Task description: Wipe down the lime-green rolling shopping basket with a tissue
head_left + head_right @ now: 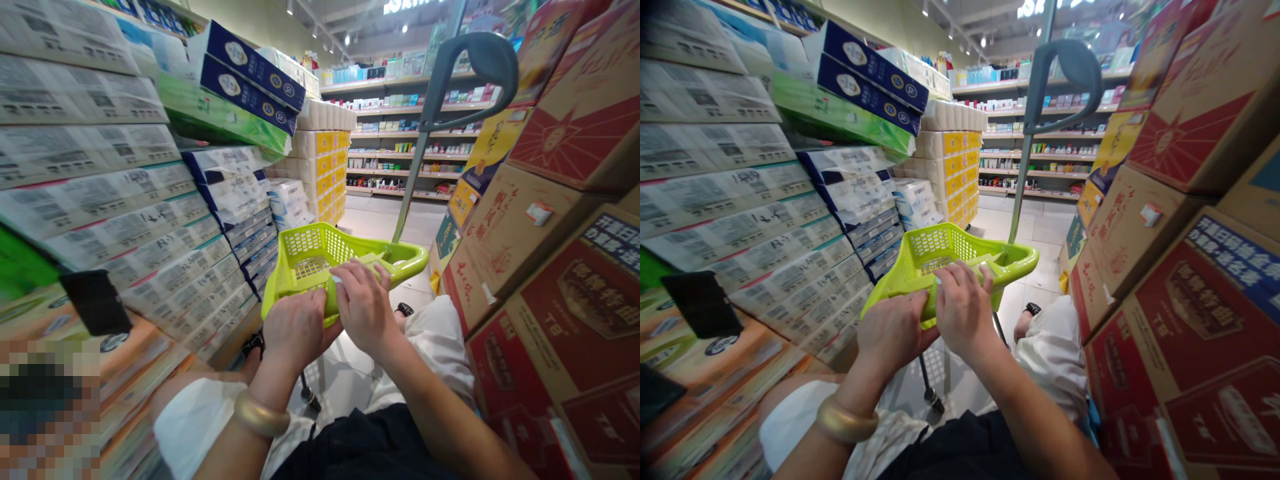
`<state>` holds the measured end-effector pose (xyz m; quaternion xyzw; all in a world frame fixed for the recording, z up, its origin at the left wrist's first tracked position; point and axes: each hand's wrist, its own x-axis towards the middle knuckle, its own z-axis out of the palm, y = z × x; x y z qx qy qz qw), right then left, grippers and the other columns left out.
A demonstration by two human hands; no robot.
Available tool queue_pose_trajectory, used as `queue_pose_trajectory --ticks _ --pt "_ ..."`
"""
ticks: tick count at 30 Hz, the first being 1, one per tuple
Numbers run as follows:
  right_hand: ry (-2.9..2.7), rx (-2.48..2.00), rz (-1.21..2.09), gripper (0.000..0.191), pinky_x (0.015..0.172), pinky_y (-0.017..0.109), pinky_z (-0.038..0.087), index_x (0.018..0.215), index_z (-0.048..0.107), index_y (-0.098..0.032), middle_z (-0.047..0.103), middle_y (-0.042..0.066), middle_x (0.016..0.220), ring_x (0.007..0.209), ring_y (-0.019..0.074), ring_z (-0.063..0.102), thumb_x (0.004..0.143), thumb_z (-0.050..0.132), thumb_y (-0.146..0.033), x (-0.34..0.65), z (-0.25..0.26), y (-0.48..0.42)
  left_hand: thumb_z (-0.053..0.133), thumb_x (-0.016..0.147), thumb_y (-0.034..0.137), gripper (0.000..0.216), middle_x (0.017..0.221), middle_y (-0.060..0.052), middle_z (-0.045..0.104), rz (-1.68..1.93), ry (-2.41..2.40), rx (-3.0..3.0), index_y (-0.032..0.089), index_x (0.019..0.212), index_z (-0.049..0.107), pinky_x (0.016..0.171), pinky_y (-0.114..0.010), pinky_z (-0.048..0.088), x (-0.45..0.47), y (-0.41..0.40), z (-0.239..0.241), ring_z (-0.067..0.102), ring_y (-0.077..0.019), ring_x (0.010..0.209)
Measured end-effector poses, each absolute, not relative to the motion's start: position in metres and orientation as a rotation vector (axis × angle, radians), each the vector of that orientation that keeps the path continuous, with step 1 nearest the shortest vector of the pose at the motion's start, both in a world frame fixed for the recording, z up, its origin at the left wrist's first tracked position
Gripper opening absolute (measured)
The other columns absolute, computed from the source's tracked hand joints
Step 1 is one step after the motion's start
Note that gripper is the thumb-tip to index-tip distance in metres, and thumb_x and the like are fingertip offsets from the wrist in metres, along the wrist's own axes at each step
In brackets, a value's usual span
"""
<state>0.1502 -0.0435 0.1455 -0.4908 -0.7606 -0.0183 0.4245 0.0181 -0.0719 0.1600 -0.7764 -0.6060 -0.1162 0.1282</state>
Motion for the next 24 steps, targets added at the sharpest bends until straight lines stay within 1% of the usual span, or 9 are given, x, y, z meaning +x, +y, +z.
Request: queue_pose_trajectory --ticks 3,7,9,11,14,16,21,24 --pt "-1.967 -1.158 -0.010 0.030 0.111 0.042 0.017 0.113 0.064 -0.026 0.067 0.004 0.117 0.122 0.0213 0.052 0.089 0.049 -0.014 0.138 0.148 -0.051 0.049 0.083 0.039 0.025 0.079 -0.009 0.071 -0.331 -1.787 -2.256 0.018 0.089 0.062 0.064 -0.034 0.044 0.018 -0.073 0.162 0.069 -0.0262 0.075" --pt "-1.900 -1.216 -0.018 0.030 0.111 0.044 0.018 0.112 0.064 -0.027 0.067 0.003 0.116 0.112 0.0196 0.058 0.092 0.045 -0.015 0.153 0.147 -0.043 0.048 0.084 0.051 0.037 0.080 -0.010 0.071 -0.321 -1.771 -2.257 0.018 0.089 0.062 0.062 -0.034 0.044 0.018 -0.074 0.163 0.068 -0.0275 0.074" --pt "-1.833 -1.265 -0.049 0.029 0.110 0.045 0.020 0.111 0.064 -0.025 0.066 0.004 0.116 0.113 0.0209 0.057 0.093 0.043 -0.017 0.169 0.143 -0.034 0.048 0.084 0.054 0.039 0.079 -0.009 0.071 -0.321 -1.770 -2.247 0.018 0.088 0.062 0.061 -0.034 0.044 0.019 -0.074 0.162 0.068 -0.0270 0.072" --pt "-1.795 -1.289 -0.071 0.029 0.108 0.045 0.024 0.112 0.063 -0.022 0.065 0.007 0.117 0.116 0.0227 0.055 0.093 0.042 -0.017 0.180 0.140 -0.027 0.048 0.084 0.054 0.039 0.078 -0.008 0.071 -0.328 -1.777 -2.233 0.019 0.087 0.063 0.060 -0.033 0.043 0.020 -0.074 0.161 0.068 -0.0261 0.072" --pt "-1.803 -1.254 -0.081 0.031 0.106 0.041 0.033 0.113 0.063 -0.016 0.064 0.011 0.116 0.120 0.0242 0.051 0.093 0.040 -0.016 0.177 0.138 -0.028 0.049 0.084 0.054 0.038 0.078 -0.008 0.070 -0.327 -1.780 -2.223 0.019 0.087 0.063 0.060 -0.033 0.044 0.020 -0.073 0.160 0.068 -0.0261 0.072" --pt "-1.834 -1.197 -0.078 0.032 0.106 0.039 0.035 0.114 0.064 -0.015 0.064 0.012 0.116 0.119 0.0239 0.051 0.092 0.040 -0.016 0.165 0.138 -0.035 0.048 0.084 0.053 0.038 0.079 -0.009 0.071 -0.325 -1.769 -2.230 0.018 0.087 0.062 0.061 -0.033 0.044 0.020 -0.073 0.161 0.068 -0.0265 0.072" --pt "-1.899 -1.126 -0.055 0.032 0.106 0.036 0.034 0.115 0.063 -0.019 0.065 0.008 0.116 0.114 0.0207 0.054 0.091 0.041 -0.015 0.153 0.140 -0.045 0.047 0.085 0.052 0.037 0.079 -0.009 0.071 -0.310 -1.766 -2.262 0.018 0.088 0.061 0.062 -0.033 0.044 0.019 -0.074 0.164 0.068 -0.0261 0.074" --pt "-1.844 -1.205 -0.093 0.031 0.109 0.040 0.028 0.114 0.063 -0.021 0.065 0.007 0.116 0.112 0.0200 0.056 0.092 0.041 -0.016 0.172 0.138 -0.037 0.048 0.084 0.053 0.037 0.080 -0.008 0.071 -0.315 -1.777 -2.243 0.018 0.087 0.061 0.061 -0.033 0.043 0.019 -0.075 0.164 0.068 -0.0260 0.074"
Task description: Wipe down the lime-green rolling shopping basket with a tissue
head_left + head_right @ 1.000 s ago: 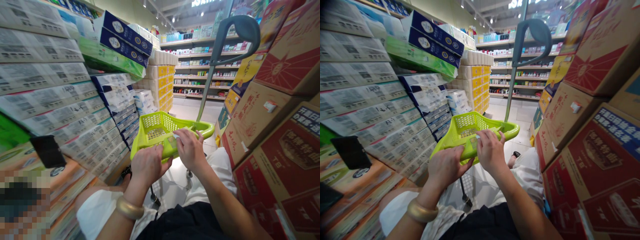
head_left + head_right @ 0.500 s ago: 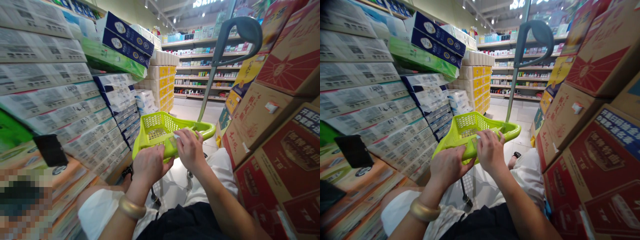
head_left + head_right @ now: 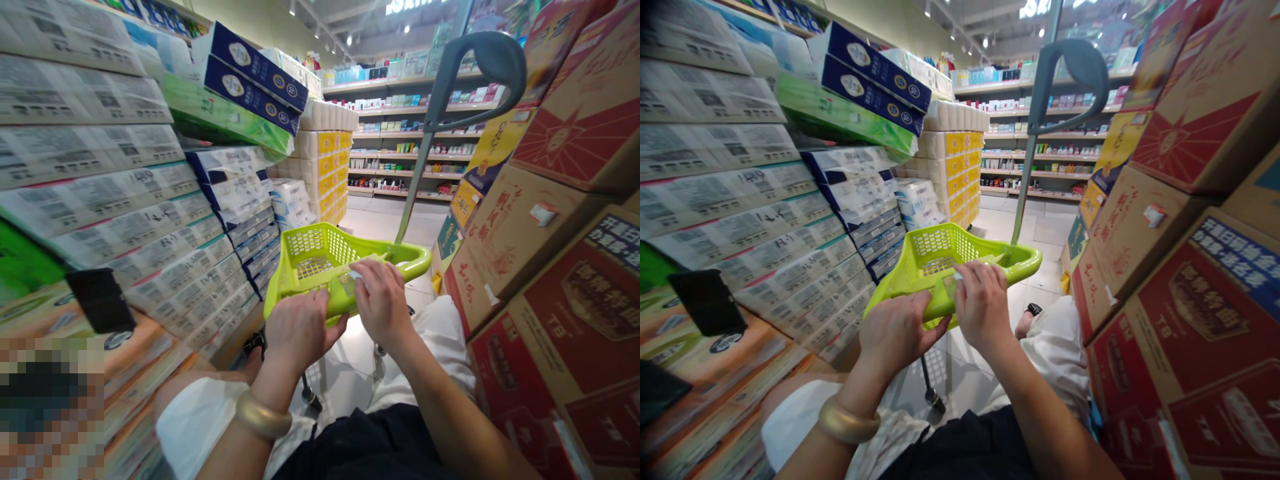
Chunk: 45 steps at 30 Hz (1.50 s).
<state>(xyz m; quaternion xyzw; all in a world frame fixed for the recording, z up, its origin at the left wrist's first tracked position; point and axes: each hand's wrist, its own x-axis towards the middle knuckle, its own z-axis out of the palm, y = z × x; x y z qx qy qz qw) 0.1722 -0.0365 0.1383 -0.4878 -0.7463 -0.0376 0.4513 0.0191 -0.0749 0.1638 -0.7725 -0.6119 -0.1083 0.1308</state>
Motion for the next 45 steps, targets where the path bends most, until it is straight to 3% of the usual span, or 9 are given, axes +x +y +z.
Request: queue_pose_trajectory --ticks 5,11,15,27,35,40,45 --pt "-1.709 -1.323 -0.130 0.030 0.109 0.044 0.023 0.115 0.062 -0.022 0.064 0.007 0.118 0.116 0.0214 0.055 0.093 0.041 -0.018 0.185 0.135 -0.030 0.049 0.083 0.053 0.037 0.078 -0.009 0.071 -0.345 -1.787 -2.241 0.019 0.085 0.062 0.061 -0.033 0.044 0.021 -0.074 0.163 0.068 -0.0268 0.073" --pt "-1.876 -1.181 -0.067 0.030 0.112 0.038 0.018 0.111 0.063 -0.024 0.067 0.004 0.116 0.113 0.0182 0.057 0.091 0.044 -0.014 0.149 0.140 -0.051 0.050 0.083 0.052 0.036 0.080 -0.009 0.071 -0.331 -1.766 -2.272 0.018 0.088 0.061 0.061 -0.035 0.044 0.019 -0.074 0.165 0.069 -0.0279 0.074" --pt "-1.824 -1.256 -0.059 0.029 0.111 0.043 0.014 0.111 0.063 -0.025 0.067 0.004 0.115 0.110 0.0193 0.058 0.092 0.043 -0.016 0.164 0.142 -0.041 0.047 0.085 0.054 0.038 0.079 -0.008 0.071 -0.313 -1.756 -2.261 0.019 0.087 0.062 0.061 -0.035 0.044 0.017 -0.075 0.165 0.068 -0.0273 0.073" --pt "-1.866 -1.207 -0.057 0.029 0.112 0.041 0.014 0.109 0.064 -0.025 0.069 0.003 0.113 0.108 0.0180 0.060 0.091 0.044 -0.014 0.153 0.147 -0.044 0.047 0.085 0.055 0.039 0.079 -0.008 0.071 -0.340 -1.736 -2.264 0.019 0.088 0.062 0.061 -0.034 0.042 0.013 -0.076 0.161 0.067 -0.0261 0.074" --pt "-1.696 -1.375 -0.136 0.029 0.106 0.042 0.017 0.111 0.063 -0.024 0.069 0.005 0.113 0.108 0.0198 0.059 0.093 0.041 -0.022 0.211 0.133 -0.021 0.046 0.083 0.059 0.040 0.069 -0.005 0.067 -0.299 -1.694 -2.215 0.022 0.078 0.060 0.057 -0.033 0.037 0.003 -0.074 0.160 0.065 -0.0248 0.068" --pt "-1.636 -1.397 -0.235 0.030 0.106 0.041 0.018 0.110 0.064 -0.024 0.069 0.004 0.112 0.109 0.0192 0.059 0.093 0.039 -0.024 0.231 0.123 -0.017 0.046 0.084 0.059 0.040 0.073 -0.005 0.068 -0.291 -1.661 -2.248 0.022 0.079 0.062 0.059 -0.032 0.038 -0.009 -0.072 0.161 0.064 -0.0229 0.070" --pt "-1.570 -1.413 -0.283 0.030 0.106 0.042 0.019 0.109 0.064 -0.023 0.067 0.006 0.114 0.111 0.0205 0.058 0.093 0.039 -0.024 0.235 0.118 -0.016 0.052 0.079 0.059 0.044 0.079 -0.007 0.069 -0.363 -1.642 -2.283 0.021 0.095 0.066 0.066 -0.033 0.043 -0.030 -0.064 0.160 0.064 -0.0249 0.076"
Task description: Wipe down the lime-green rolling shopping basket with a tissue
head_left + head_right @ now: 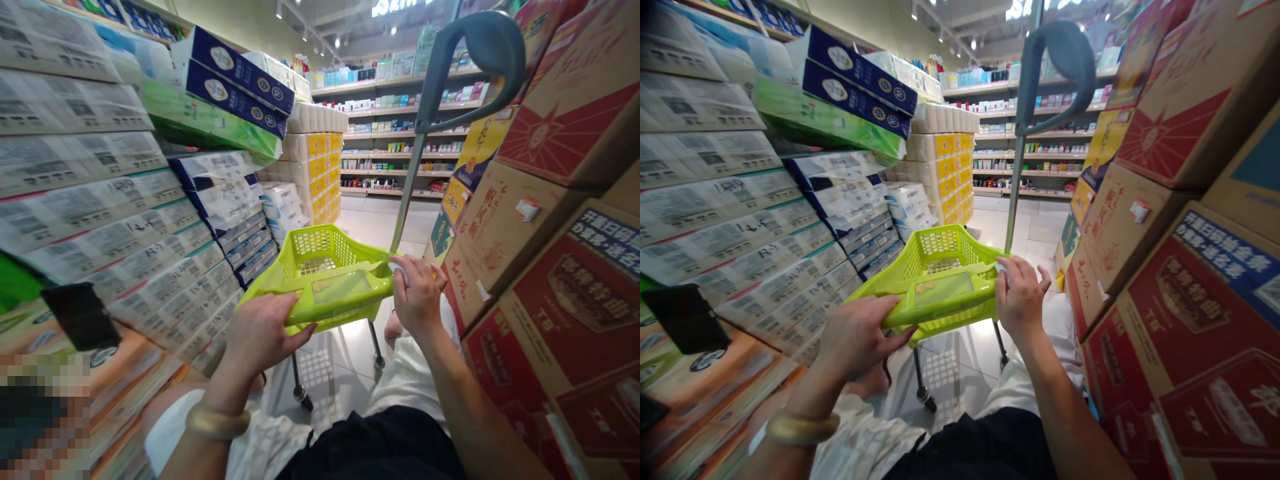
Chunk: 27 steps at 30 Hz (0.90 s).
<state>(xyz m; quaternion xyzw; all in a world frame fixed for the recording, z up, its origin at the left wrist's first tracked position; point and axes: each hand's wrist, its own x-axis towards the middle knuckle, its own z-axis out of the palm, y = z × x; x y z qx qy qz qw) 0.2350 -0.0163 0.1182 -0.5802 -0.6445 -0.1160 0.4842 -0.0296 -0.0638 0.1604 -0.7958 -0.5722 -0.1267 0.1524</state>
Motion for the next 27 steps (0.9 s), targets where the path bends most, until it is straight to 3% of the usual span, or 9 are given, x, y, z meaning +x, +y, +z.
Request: queue_pose_trajectory --ticks 5,9,13,19,27 --pt "-1.590 -1.375 -0.233 0.027 0.107 0.041 0.019 0.108 0.064 -0.023 0.067 0.004 0.109 0.107 0.0197 0.059 0.091 0.042 -0.022 0.228 0.118 -0.024 0.050 0.080 0.059 0.053 0.090 -0.006 0.070 -0.628 -1.552 -2.320 0.018 0.113 0.060 0.083 -0.041 0.044 -0.051 -0.052 0.162 0.063 -0.0269 0.088" --pt "-1.599 -1.365 -0.207 0.026 0.107 0.041 0.019 0.107 0.064 -0.024 0.067 0.003 0.105 0.103 0.0191 0.060 0.091 0.044 -0.020 0.221 0.120 -0.031 0.046 0.086 0.048 0.042 0.096 -0.007 0.069 -0.808 -1.551 -2.096 0.018 0.113 0.057 0.092 -0.046 0.039 -0.049 -0.051 0.167 0.060 -0.0285 0.097" --pt "-1.629 -1.344 -0.202 0.026 0.107 0.041 0.018 0.106 0.065 -0.024 0.068 0.003 0.104 0.102 0.0191 0.060 0.090 0.045 -0.019 0.210 0.123 -0.037 0.046 0.089 0.040 0.032 0.104 -0.008 0.067 -0.934 -1.444 -2.121 0.019 0.111 0.057 0.093 -0.042 0.040 -0.012 -0.054 0.172 0.058 -0.0262 0.101" --pt "-1.730 -1.274 -0.206 0.025 0.107 0.040 0.017 0.110 0.063 -0.024 0.068 0.003 0.108 0.103 0.0184 0.060 0.092 0.045 -0.018 0.194 0.125 -0.046 0.041 0.091 0.030 0.033 0.110 -0.008 0.067 -0.761 -1.472 -2.310 0.017 0.117 0.057 0.094 -0.039 0.041 0.045 -0.045 0.171 0.057 -0.0245 0.105" --pt "-1.519 -1.446 -0.284 0.029 0.105 0.042 0.021 0.116 0.060 -0.022 0.065 0.007 0.113 0.107 0.0210 0.058 0.094 0.041 -0.022 0.217 0.116 -0.031 0.035 0.094 0.032 0.035 0.096 -0.008 0.070 -0.532 -1.657 -2.165 0.019 0.106 0.065 0.082 -0.039 0.043 0.036 -0.031 0.166 0.062 -0.0257 0.092"
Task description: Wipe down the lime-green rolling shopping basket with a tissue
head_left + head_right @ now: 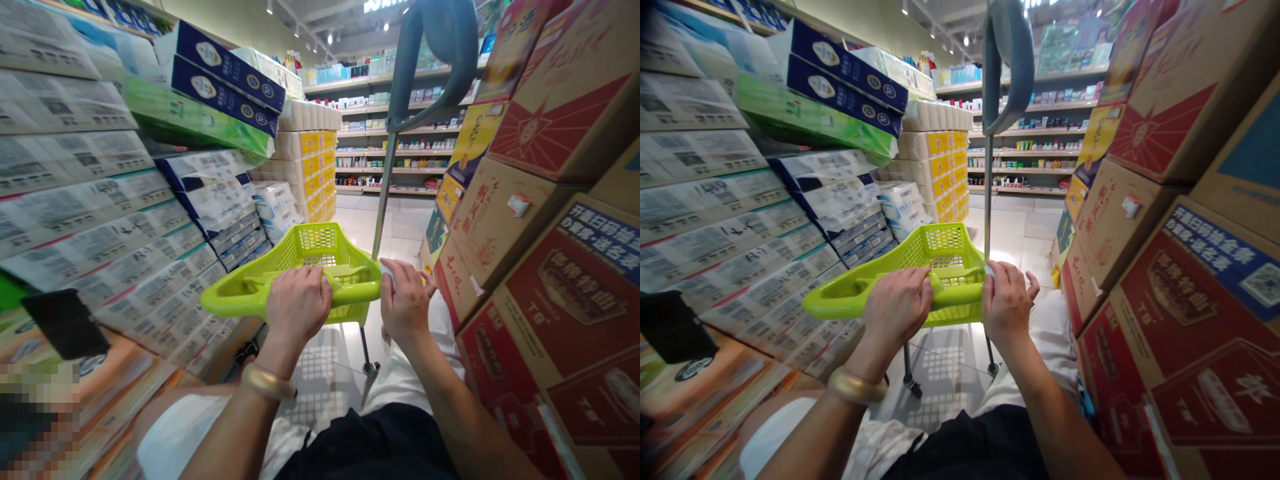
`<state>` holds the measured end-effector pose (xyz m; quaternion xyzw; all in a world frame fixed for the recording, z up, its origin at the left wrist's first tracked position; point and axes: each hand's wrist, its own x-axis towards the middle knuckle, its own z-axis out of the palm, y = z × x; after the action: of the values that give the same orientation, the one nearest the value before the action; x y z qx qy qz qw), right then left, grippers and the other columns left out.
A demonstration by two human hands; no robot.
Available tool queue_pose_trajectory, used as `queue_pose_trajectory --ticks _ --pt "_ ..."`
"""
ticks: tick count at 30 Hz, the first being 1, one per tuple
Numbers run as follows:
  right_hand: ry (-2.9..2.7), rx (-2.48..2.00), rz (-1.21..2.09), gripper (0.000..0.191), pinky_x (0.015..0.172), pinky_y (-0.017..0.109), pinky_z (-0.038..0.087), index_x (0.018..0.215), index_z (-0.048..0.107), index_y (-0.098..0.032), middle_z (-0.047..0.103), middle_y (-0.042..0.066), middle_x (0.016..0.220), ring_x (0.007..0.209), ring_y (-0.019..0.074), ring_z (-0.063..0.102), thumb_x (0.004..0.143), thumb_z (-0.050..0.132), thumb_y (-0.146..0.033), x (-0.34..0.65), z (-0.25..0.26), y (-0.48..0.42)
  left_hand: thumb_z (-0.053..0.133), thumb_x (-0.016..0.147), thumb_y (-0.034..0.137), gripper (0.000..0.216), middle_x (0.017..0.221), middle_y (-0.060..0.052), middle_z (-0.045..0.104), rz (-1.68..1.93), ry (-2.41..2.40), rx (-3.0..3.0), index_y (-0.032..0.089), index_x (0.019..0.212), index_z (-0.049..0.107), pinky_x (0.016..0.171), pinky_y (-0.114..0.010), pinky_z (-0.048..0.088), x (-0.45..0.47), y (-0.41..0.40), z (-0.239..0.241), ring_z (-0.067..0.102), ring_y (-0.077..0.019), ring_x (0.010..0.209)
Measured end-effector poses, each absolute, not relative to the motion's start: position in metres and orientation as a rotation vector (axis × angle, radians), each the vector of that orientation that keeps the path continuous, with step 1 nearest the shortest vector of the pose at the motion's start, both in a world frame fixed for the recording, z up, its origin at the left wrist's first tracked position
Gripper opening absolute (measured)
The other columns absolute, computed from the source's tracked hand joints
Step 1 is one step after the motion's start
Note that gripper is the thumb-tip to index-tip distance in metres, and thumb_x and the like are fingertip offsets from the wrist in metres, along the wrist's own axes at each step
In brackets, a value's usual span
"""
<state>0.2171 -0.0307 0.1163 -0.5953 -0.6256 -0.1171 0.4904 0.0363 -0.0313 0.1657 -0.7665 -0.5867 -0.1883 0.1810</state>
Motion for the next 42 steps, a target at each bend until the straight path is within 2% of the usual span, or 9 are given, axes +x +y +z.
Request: queue_pose_trajectory --ticks 8,16,24,33,42 --pt "-1.742 -1.258 -0.200 0.028 0.107 0.040 0.018 0.118 0.058 -0.025 0.065 0.005 0.113 0.110 0.0190 0.056 0.094 0.044 -0.021 0.161 0.121 -0.044 0.036 0.094 0.032 0.034 0.097 -0.007 0.070 -0.509 -1.664 -2.120 0.020 0.107 0.065 0.081 -0.039 0.042 0.041 -0.023 0.163 0.062 -0.0254 0.091" --pt "-1.602 -1.421 -0.248 0.030 0.106 0.042 0.016 0.119 0.057 -0.024 0.064 0.005 0.114 0.109 0.0202 0.056 0.093 0.042 -0.020 0.207 0.117 -0.024 0.036 0.093 0.033 0.035 0.099 -0.008 0.070 -0.524 -1.700 -2.126 0.019 0.108 0.065 0.083 -0.039 0.042 0.045 -0.022 0.165 0.061 -0.0257 0.093" --pt "-1.759 -1.256 -0.200 0.030 0.108 0.040 0.017 0.119 0.057 -0.024 0.064 0.005 0.117 0.116 0.0200 0.053 0.092 0.046 -0.018 0.166 0.118 -0.036 0.037 0.092 0.030 0.036 0.102 -0.009 0.070 -0.560 -1.673 -2.130 0.018 0.111 0.064 0.085 -0.039 0.043 0.044 -0.020 0.163 0.062 -0.0250 0.094" --pt "-1.619 -1.380 -0.224 0.030 0.108 0.043 0.016 0.119 0.057 -0.023 0.064 0.006 0.117 0.113 0.0200 0.056 0.093 0.043 -0.019 0.204 0.116 -0.025 0.035 0.093 0.032 0.037 0.101 -0.009 0.070 -0.572 -1.673 -2.133 0.018 0.108 0.065 0.083 -0.039 0.043 0.042 -0.021 0.163 0.061 -0.0256 0.093" --pt "-1.761 -1.238 -0.178 0.028 0.108 0.041 0.015 0.117 0.058 -0.025 0.064 0.004 0.115 0.114 0.0195 0.055 0.093 0.046 -0.018 0.164 0.119 -0.038 0.036 0.093 0.031 0.036 0.101 -0.009 0.071 -0.568 -1.657 -2.126 0.018 0.111 0.065 0.083 -0.039 0.043 0.041 -0.021 0.162 0.062 -0.0253 0.093"
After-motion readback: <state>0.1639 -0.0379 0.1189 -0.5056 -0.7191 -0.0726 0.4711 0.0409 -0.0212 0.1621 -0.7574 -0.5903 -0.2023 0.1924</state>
